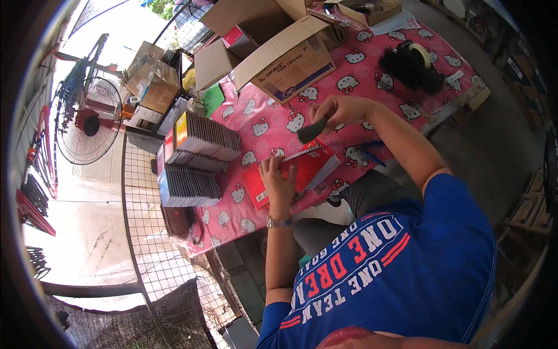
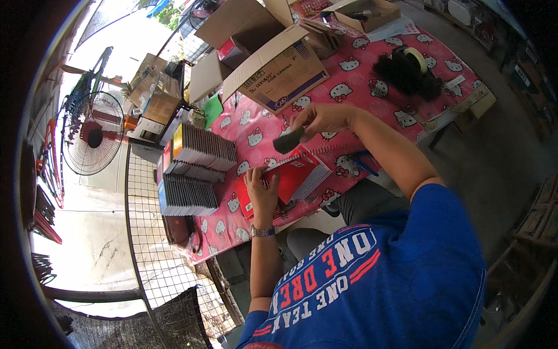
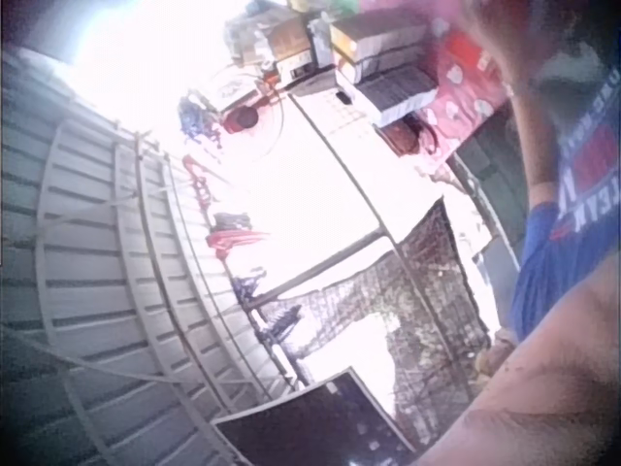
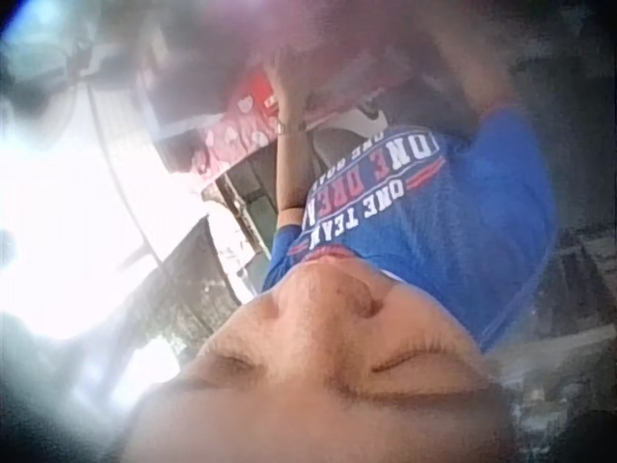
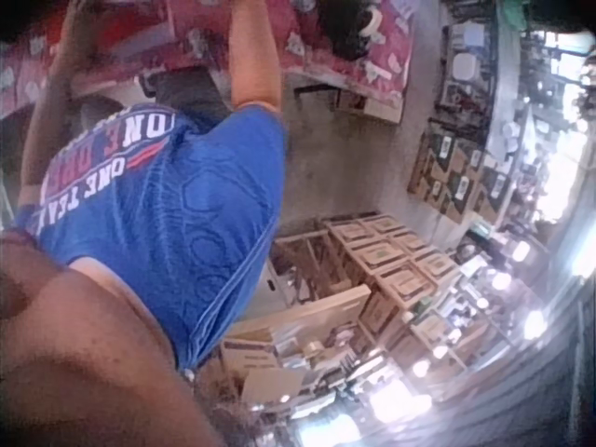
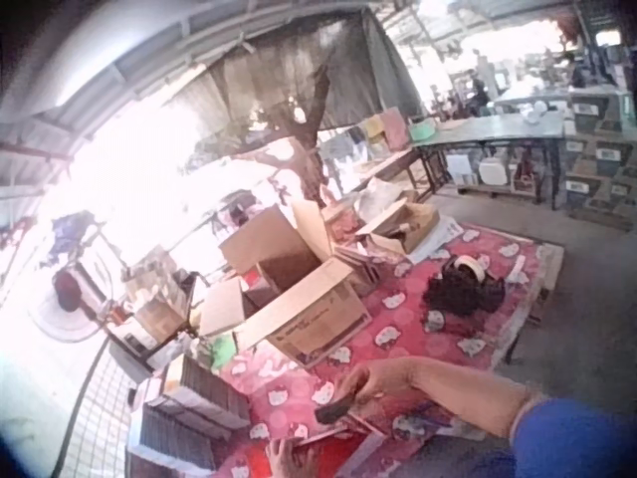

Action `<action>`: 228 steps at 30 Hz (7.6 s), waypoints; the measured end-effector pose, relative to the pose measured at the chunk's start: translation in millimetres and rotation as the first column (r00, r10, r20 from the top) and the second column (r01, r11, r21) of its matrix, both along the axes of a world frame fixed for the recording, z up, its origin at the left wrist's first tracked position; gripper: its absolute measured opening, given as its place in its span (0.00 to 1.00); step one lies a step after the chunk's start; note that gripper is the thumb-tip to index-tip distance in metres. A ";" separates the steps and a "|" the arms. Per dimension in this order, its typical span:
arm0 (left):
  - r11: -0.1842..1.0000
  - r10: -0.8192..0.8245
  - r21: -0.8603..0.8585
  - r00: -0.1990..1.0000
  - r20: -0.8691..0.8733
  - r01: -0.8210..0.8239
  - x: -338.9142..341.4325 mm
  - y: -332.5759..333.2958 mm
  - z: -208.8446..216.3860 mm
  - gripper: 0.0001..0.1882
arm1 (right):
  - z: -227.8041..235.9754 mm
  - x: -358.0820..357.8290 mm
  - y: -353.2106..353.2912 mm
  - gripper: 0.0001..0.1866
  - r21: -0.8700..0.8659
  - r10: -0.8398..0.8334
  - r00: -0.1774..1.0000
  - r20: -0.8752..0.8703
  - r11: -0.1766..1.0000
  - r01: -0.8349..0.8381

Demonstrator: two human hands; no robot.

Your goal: The person folds red-covered spiral notebooks by hand, pressing along the spine one at a time and placing them into a stack.

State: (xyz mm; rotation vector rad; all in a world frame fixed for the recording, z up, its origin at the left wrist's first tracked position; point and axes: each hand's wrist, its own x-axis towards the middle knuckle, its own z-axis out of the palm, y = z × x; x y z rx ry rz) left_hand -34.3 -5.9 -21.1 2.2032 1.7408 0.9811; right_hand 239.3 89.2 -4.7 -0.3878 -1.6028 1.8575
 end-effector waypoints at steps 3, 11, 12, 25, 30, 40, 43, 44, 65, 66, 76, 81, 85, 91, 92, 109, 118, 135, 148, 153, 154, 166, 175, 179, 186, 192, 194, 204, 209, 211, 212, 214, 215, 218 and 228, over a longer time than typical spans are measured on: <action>0.999 -0.028 0.015 1.000 -0.009 0.028 -0.3 2.0 0.2 0.17 | -3.6 -5.2 18.6 0.11 0.257 0.009 0.953 0.303 0.962 -0.090; 0.990 -0.047 -0.131 0.993 0.104 0.060 -7.0 7.1 3.6 0.16 | -13.9 -25.0 26.2 0.11 0.057 0.121 0.985 0.121 0.990 -0.128; 0.990 -0.043 -0.130 0.993 0.108 0.057 -8.0 7.5 2.4 0.16 | -12.2 -26.1 23.6 0.12 -0.099 0.137 0.988 -0.070 0.985 -0.144; 0.992 -0.062 -0.094 0.969 0.238 0.087 -11.5 13.9 -7.1 0.16 | -5.4 -40.0 27.7 0.10 0.026 0.092 0.989 0.120 0.995 -0.096; 0.982 -0.029 -0.171 0.956 0.292 0.082 -12.8 14.0 -4.0 0.17 | -4.1 -48.3 24.7 0.10 0.235 0.033 0.964 0.263 0.967 -0.097; 0.974 0.045 -0.216 0.885 0.463 0.064 -9.5 12.1 -9.8 0.14 | -38.3 -17.1 28.6 0.15 -0.223 0.040 0.934 -0.356 0.967 -0.126; 0.974 0.019 -0.211 0.896 0.443 0.084 0.0 7.6 -2.5 0.14 | -31.5 -28.2 26.6 0.16 -0.065 0.285 0.958 -0.019 0.956 -0.286; 0.977 0.013 -0.200 0.912 0.410 0.076 1.6 7.3 -1.1 0.14 | -31.4 -30.5 26.1 0.16 -0.109 0.270 0.959 0.090 0.959 -0.260; 0.981 0.122 -0.191 0.809 0.574 -0.013 3.9 2.3 -25.7 0.10 | -106.6 -0.2 -124.8 0.28 0.745 -0.859 0.422 0.289 0.479 0.465; 0.981 0.122 -0.191 0.810 0.573 -0.013 6.0 1.9 -25.8 0.10 | -81.5 -16.4 -123.4 0.26 0.759 -0.860 0.477 0.184 0.433 0.487; 0.997 0.050 -0.075 0.808 0.588 -0.008 9.7 -3.6 -29.1 0.09 | -22.4 -85.8 -104.5 0.22 0.884 -0.771 0.636 -0.004 0.296 0.363; 0.999 0.041 -0.003 0.815 0.578 -0.047 1.7 -4.6 -45.5 0.10 | -26.7 -90.8 -106.3 0.19 0.776 -0.701 0.711 0.058 0.479 0.410; 0.975 -0.050 0.212 0.854 0.518 -0.072 1.7 -11.6 -32.5 0.09 | -24.0 -82.1 -98.7 0.19 -0.107 -0.313 0.935 0.167 0.937 0.333; 0.914 0.167 -0.036 0.293 0.941 -0.404 -58.9 -40.3 -16.8 0.09 | -90.2 9.0 -87.2 0.17 0.671 -0.893 0.383 0.239 0.436 0.599; 0.891 0.302 -0.070 0.471 0.829 -0.449 -83.9 -47.3 -35.1 0.09 | -117.5 20.0 -89.3 0.17 0.696 -0.869 0.339 0.361 0.493 0.523; 0.987 -0.140 -0.010 0.840 -0.523 0.158 51.3 -25.9 -23.3 0.09 | -160.0 158.1 39.7 0.15 0.821 -0.742 -0.379 0.553 0.562 0.096; 0.966 -0.258 -0.100 0.927 -0.273 0.239 24.1 -0.5 27.3 0.13 | -135.5 169.5 44.1 0.15 0.938 -0.932 -0.178 0.315 0.277 0.208; 0.942 0.011 0.328 0.968 -0.252 0.075 53.7 6.4 -15.6 0.13 | -20.1 -26.3 -60.4 0.12 0.662 -0.576 0.814 0.069 0.637 0.395; 0.972 -0.077 0.198 0.968 -0.237 0.126 47.8 8.9 -13.7 0.14 | -3.3 -21.8 -67.5 0.09 0.589 -0.556 0.788 0.266 0.740 0.323; 0.956 -0.163 0.178 0.924 -0.345 0.235 46.4 -2.1 0.9 0.15 | -0.7 -20.2 -77.6 0.15 0.670 -0.606 0.735 0.306 0.685 0.286; 0.955 -0.167 0.175 0.923 -0.346 0.239 44.1 -4.5 3.4 0.15 | 3.4 -20.8 -78.5 0.17 0.658 -0.580 0.726 0.370 0.715 0.236; 0.948 -0.255 0.095 0.903 -0.347 0.304 39.0 1.8 6.8 0.13 | -121.6 2.7 19.4 0.23 0.721 -0.810 0.207 0.549 0.584 0.373; 0.986 0.059 0.166 0.920 -0.388 0.006 24.3 -10.0 -0.4 0.17 | -64.7 -6.6 9.1 0.27 0.680 -0.729 0.144 0.670 0.679 0.275; 0.985 -0.135 0.070 0.962 -0.238 0.155 32.5 -1.2 -0.1 0.19 | -29.0 4.2 3.9 0.29 -0.287 0.006 0.999 -0.054 0.958 -0.021; 0.976 -0.191 0.078 0.972 -0.140 0.203 35.6 3.5 6.2 0.18 | -6.2 4.0 10.2 0.28 0.002 0.207 0.937 0.282 0.976 -0.216; 0.979 -0.167 0.095 0.978 -0.126 0.180 17.7 6.8 1.5 0.17 | -1.1 -2.7 12.9 0.29 -0.043 0.208 0.942 0.263 0.978 -0.204; 0.986 -0.153 0.060 0.986 -0.061 0.156 8.2 3.9 -2.0 0.15 | -4.4 -8.6 10.2 0.28 0.017 0.212 0.942 0.261 0.974 -0.224; 0.983 -0.118 -0.124 0.984 0.135 0.135 -2.5 11.7 6.5 0.11 | -17.6 -33.4 25.5 0.26 -0.276 0.336 0.908 -0.250 0.874 -0.399; 0.975 -0.122 -0.160 0.974 0.191 0.153 -6.9 14.0 1.7 0.11 | -7.2 -36.6 27.0 0.28 -0.191 0.363 0.932 0.003 0.915 -0.356; 0.965 -0.106 -0.198 0.950 0.295 0.169 -5.5 12.6 1.0 0.12 | -8.4 -41.5 28.3 0.27 -0.101 0.332 0.933 0.139 0.942 -0.321; 0.964 -0.103 -0.204 0.950 0.294 0.168 -6.6 11.1 -2.1 0.12 | -9.6 -44.5 27.9 0.25 0.094 0.205 0.890 0.406 0.960 -0.264; 0.969 -0.102 -0.193 0.961 0.257 0.155 -7.8 14.2 -1.2 0.13 | -17.3 -44.1 31.2 0.27 -0.093 0.300 0.942 0.152 0.953 -0.288; 0.970 -0.105 -0.186 0.961 0.255 0.155 -8.7 15.7 -0.6 0.13 | -21.1 -45.3 33.1 0.28 -0.270 0.331 0.935 -0.125 0.896 -0.353; 0.956 -0.078 -0.240 0.937 0.340 0.167 -12.1 10.5 -5.6 0.14 | -18.6 -51.3 33.7 0.25 -0.164 0.354 0.929 0.109 0.928 -0.334; 0.978 0.052 -0.200 0.860 0.508 0.059 -13.4 9.5 -15.2 0.10 | -166.0 12.3 -30.4 0.35 0.894 -0.895 0.184 0.406 0.430 0.122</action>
